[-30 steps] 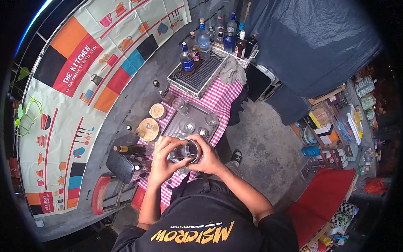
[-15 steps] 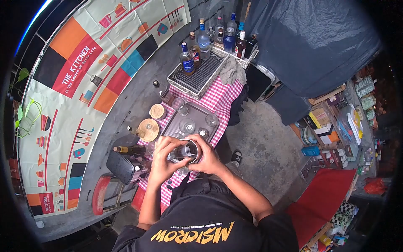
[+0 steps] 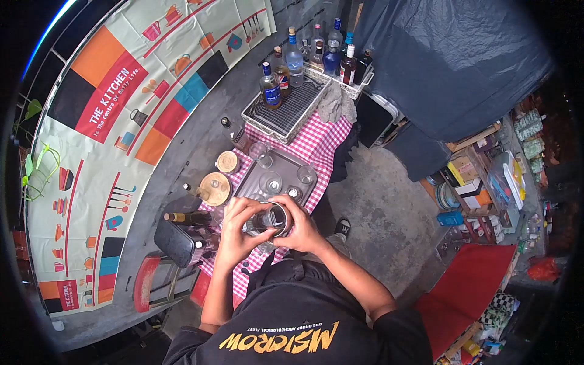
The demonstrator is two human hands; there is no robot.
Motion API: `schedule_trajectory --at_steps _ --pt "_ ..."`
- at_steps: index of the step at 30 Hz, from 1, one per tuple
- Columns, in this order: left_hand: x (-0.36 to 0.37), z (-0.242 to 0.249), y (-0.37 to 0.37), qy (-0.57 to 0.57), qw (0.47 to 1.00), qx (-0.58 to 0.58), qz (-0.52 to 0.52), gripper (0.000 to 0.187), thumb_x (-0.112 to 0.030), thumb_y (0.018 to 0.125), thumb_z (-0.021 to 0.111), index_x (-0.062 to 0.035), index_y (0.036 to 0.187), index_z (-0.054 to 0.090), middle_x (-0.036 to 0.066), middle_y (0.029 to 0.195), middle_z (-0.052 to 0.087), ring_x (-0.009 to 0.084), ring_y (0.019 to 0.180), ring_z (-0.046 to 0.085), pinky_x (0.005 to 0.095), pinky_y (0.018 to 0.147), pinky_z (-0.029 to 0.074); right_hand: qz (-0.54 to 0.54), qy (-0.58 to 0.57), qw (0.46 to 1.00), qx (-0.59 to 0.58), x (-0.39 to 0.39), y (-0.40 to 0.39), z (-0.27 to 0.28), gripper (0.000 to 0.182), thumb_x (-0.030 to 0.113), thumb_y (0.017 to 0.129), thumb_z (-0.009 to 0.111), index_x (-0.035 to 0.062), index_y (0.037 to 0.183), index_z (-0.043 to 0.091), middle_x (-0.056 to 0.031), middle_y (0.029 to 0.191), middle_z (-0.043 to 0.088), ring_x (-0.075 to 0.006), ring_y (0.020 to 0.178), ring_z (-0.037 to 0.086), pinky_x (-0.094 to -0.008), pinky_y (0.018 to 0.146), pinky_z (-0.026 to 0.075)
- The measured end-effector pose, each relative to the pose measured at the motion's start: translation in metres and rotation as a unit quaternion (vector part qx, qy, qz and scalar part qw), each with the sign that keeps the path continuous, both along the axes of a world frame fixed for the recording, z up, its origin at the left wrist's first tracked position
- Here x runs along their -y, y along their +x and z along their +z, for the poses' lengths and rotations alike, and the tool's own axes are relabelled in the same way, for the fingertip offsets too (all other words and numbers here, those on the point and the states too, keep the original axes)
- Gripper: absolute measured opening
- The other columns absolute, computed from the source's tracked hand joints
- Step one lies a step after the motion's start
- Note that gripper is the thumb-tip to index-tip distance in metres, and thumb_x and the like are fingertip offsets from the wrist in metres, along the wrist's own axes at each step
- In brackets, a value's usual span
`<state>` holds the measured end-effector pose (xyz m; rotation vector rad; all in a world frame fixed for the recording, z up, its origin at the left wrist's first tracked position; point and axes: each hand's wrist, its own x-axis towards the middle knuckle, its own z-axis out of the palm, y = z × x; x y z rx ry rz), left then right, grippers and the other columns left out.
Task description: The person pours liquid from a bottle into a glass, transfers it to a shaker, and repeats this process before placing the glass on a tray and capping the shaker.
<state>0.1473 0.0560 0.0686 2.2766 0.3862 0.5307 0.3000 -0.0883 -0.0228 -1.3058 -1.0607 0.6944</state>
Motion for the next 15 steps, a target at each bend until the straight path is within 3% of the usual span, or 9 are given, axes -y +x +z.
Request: schedule_trajectory --at_steps 15 --pt "0.0014 0.0017 0.0002 0.001 1.0 -0.004 -0.001 0.059 -0.017 0.071 0.097 -0.0082 0.126 0.08 0.006 0.115 0.072 0.0301 0.114 0.064 0.0451 0.104 0.044 0.002 -0.009 1.0 -0.003 0.0017 -0.0007 -0.0026 0.094 0.01 0.066 0.096 0.0037 0.151 0.055 -0.0125 0.14 0.063 -0.028 0.136 0.065 -0.0412 0.116 0.051"
